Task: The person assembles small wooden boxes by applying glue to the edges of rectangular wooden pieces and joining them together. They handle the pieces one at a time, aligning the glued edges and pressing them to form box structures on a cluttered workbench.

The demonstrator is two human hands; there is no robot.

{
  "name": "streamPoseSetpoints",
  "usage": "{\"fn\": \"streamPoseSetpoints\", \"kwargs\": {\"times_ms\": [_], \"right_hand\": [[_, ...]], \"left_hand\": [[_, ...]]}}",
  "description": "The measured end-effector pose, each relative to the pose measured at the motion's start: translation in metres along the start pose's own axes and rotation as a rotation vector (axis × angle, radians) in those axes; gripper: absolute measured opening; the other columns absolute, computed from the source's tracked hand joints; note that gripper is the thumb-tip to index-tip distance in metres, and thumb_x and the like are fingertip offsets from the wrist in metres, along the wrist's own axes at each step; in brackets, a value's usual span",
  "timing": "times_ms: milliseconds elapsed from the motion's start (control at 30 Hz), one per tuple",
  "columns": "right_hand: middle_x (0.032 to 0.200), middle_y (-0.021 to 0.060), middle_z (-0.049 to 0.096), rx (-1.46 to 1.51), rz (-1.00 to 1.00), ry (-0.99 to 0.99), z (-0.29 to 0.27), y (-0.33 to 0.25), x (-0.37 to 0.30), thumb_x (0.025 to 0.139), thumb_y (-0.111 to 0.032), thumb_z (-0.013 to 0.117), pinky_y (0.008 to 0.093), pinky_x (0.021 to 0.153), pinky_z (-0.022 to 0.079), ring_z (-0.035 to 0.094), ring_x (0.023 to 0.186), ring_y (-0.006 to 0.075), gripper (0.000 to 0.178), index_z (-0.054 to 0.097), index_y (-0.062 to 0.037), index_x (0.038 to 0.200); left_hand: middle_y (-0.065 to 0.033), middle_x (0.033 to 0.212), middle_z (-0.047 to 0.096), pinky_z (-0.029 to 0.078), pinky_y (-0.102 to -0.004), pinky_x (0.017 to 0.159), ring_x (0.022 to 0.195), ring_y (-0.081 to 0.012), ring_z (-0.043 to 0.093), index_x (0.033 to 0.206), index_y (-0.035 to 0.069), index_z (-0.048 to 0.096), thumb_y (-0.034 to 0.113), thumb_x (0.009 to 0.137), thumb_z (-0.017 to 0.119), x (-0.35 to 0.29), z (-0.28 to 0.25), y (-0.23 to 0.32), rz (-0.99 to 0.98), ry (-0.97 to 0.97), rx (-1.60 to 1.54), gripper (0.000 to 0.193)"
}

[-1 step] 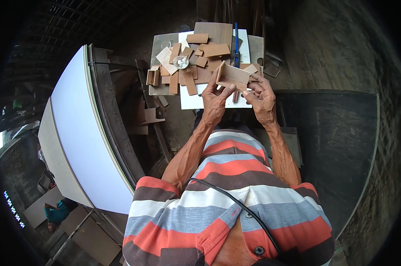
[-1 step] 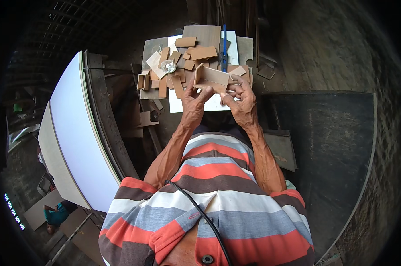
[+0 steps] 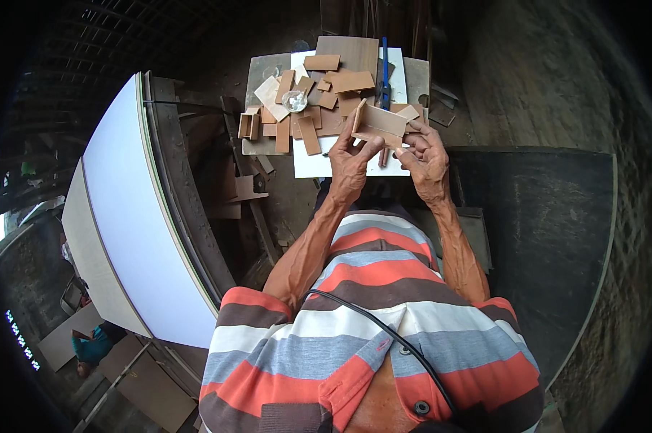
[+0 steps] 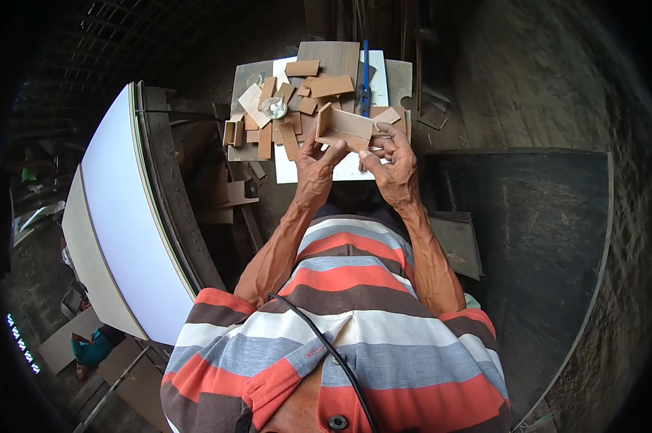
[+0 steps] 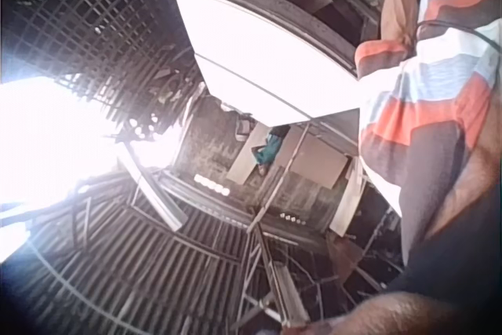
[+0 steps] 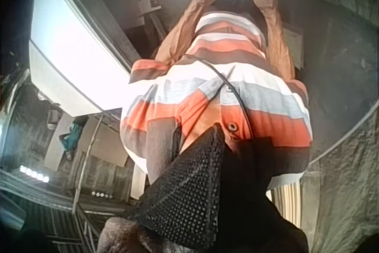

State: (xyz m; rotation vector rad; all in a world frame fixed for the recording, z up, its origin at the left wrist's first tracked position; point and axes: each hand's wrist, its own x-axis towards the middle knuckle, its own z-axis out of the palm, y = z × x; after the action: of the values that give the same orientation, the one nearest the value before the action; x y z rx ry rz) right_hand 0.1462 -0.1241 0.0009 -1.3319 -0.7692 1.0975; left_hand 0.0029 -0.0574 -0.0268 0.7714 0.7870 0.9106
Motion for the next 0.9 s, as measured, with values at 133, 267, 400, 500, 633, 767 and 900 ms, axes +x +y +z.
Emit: {"fn": "streamPoseSetpoints", "kwargs": {"times_ms": [133,267,400,500,633,767,900], "right_hand": [[0.102,0.0184,0.066,0.006,-0.023,0.035,0.002,0.001,-0.001,0.085,-0.002,0.066,0.0229,0.065,0.054,0.064,0.078,0.0134,0.042,0.046,0.0072,0.121],[0.105,0.0184,0.065,0.049,-0.026,0.059,0.002,0.001,0.001,0.085,-0.003,0.067,0.0224,0.065,0.054,0.064,0.081,0.0133,0.041,0.047,0.0078,0.119],[0.108,0.0184,0.064,0.041,-0.026,0.057,0.0,0.001,0.0,0.085,-0.005,0.068,0.0226,0.067,0.054,0.064,0.084,0.0137,0.042,0.047,0.0074,0.119],[0.108,0.0183,0.064,0.02,-0.032,0.064,-0.004,0.004,0.0,0.084,-0.008,0.069,0.0245,0.069,0.055,0.064,0.088,0.0146,0.045,0.047,0.0068,0.121],[0.111,0.0183,0.064,-0.031,-0.047,0.053,-0.007,0.008,0.0,0.082,-0.009,0.07,0.0276,0.074,0.055,0.064,0.091,0.0164,0.052,0.045,0.0061,0.125],[0.115,0.019,0.062,-0.068,-0.039,0.029,-0.008,0.004,0.0,0.081,-0.008,0.07,0.0288,0.075,0.056,0.064,0.092,0.0179,0.058,0.043,0.0058,0.131],[0.12,0.0199,0.06,-0.079,-0.022,0.006,-0.009,0.003,0.001,0.081,-0.008,0.068,0.0292,0.073,0.057,0.065,0.092,0.019,0.061,0.041,0.0053,0.134]], "left_hand": [[-0.0106,0.128,0.051,0.051,-0.03,0.09,0.112,-0.018,0.055,0.143,0.002,0.039,0.005,0.084,0.07,0.003,-0.001,-0.003,0.024,-0.001,-0.01,0.067],[-0.0112,0.124,0.054,0.051,-0.0301,0.091,0.11,-0.0188,0.057,0.142,-0.001,0.038,0.006,0.084,0.071,0.004,0.0,0.002,0.0,-0.028,-0.024,0.066],[-0.0114,0.122,0.055,0.051,-0.0291,0.091,0.11,-0.02,0.059,0.137,-0.001,0.04,0.006,0.083,0.072,0.002,0.002,0.007,-0.097,-0.04,-0.113,0.063],[-0.0114,0.12,0.056,0.051,-0.0286,0.09,0.108,-0.0201,0.06,0.134,-0.001,0.043,0.007,0.082,0.073,0.003,0.002,0.008,-0.099,-0.059,-0.107,0.059],[-0.0109,0.114,0.061,0.05,-0.0287,0.089,0.102,-0.0176,0.062,0.13,-0.001,0.045,0.007,0.082,0.073,0.003,-0.002,0.009,-0.107,-0.085,-0.045,0.056],[-0.0106,0.107,0.065,0.05,-0.0276,0.088,0.096,-0.0145,0.064,0.127,0.0,0.048,0.005,0.081,0.073,0.001,-0.008,0.009,-0.124,-0.09,0.07,0.053],[-0.0124,0.107,0.065,0.052,-0.0266,0.083,0.092,-0.0147,0.065,0.123,-0.001,0.051,0.008,0.081,0.075,0.0,-0.007,0.009,-0.119,-0.102,0.059,0.05]]}}
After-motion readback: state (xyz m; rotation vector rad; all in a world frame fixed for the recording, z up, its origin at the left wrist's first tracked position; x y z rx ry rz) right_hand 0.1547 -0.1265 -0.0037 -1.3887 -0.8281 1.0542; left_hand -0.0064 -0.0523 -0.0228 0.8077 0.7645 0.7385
